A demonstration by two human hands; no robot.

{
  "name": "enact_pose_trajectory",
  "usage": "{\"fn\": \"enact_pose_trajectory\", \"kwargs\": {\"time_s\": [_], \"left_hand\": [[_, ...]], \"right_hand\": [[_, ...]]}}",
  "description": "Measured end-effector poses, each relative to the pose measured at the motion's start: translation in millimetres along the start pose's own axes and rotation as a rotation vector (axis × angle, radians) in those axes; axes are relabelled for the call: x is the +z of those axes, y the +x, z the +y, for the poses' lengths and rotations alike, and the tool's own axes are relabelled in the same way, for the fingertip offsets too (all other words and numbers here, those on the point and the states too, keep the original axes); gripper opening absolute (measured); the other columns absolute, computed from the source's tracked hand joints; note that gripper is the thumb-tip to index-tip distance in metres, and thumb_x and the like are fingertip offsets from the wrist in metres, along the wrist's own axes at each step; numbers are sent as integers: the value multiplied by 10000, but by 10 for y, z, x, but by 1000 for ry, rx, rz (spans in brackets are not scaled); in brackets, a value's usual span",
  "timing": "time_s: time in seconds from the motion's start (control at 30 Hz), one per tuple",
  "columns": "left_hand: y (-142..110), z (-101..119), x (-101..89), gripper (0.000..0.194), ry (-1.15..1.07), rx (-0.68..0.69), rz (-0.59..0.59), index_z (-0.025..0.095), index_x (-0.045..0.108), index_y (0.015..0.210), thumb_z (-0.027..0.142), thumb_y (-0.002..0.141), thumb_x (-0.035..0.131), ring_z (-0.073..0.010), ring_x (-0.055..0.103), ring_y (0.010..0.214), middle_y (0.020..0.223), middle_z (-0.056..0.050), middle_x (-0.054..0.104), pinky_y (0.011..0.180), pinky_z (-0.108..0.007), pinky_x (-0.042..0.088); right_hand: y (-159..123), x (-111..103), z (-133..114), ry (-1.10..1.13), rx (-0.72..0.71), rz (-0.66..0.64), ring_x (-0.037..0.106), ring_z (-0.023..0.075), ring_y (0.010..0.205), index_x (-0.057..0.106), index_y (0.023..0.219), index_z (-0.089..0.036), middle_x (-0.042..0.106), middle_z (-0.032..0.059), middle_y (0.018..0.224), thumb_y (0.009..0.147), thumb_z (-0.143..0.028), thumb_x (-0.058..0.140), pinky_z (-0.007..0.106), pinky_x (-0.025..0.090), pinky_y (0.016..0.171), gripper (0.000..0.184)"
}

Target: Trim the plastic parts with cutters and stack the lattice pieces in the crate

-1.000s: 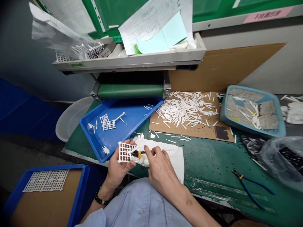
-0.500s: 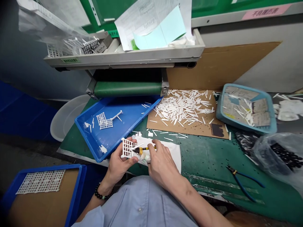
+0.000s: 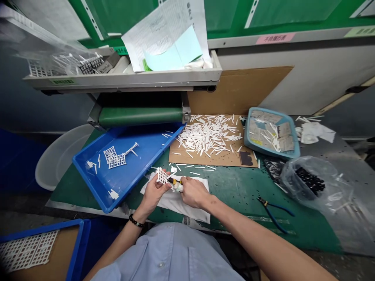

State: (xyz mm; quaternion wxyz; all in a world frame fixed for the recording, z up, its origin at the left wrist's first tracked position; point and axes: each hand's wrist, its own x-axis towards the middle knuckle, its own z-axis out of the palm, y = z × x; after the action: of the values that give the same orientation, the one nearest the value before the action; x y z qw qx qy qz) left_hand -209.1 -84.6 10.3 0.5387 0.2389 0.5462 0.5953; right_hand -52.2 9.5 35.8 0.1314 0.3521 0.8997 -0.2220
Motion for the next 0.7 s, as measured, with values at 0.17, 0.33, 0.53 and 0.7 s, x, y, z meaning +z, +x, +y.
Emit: {"fn": "enact_pose_trajectory", "kwargs": {"time_s": [0.17, 0.33, 0.53, 0.7], "left_hand": [[214, -252, 26, 664, -68, -7, -11, 185, 506, 1261, 364, 686, 785, -259, 557, 1196, 1327, -149, 571, 1015, -401, 437], [196, -289, 18, 632, -193, -6, 13, 188, 466, 1251, 372, 723, 761, -232, 601, 1116, 1228, -143, 630, 979, -389, 450], [-569, 228, -364, 426, -256, -200, -1, 126, 606, 1098, 337, 752, 738, -268, 639, 1020, 1104, -154, 674, 898, -398, 484], [-1483, 670, -1237, 554, -64, -113, 378, 205, 479, 1197, 321, 729, 753, -186, 666, 765, 922, -64, 699, 720, -325, 514]], "right_hand": [[89, 78, 120, -31, 68, -19, 645, 271, 807, 563, 998, -158, 677, 146, 977, 825, -242, 475, 313, 354, 635, 211], [159, -22, 69, -48, 123, 71, 644, 282, 814, 523, 1007, -165, 674, 141, 960, 851, -272, 456, 311, 338, 621, 201], [76, -163, 147, 61, 166, 126, 621, 289, 904, 518, 978, -191, 648, 128, 1020, 877, -363, 410, 326, 371, 669, 227], [-104, 112, 330, 471, 386, -19, 611, 346, 992, 539, 1143, -227, 657, 141, 1101, 737, -643, 493, 414, 461, 773, 584]]}}
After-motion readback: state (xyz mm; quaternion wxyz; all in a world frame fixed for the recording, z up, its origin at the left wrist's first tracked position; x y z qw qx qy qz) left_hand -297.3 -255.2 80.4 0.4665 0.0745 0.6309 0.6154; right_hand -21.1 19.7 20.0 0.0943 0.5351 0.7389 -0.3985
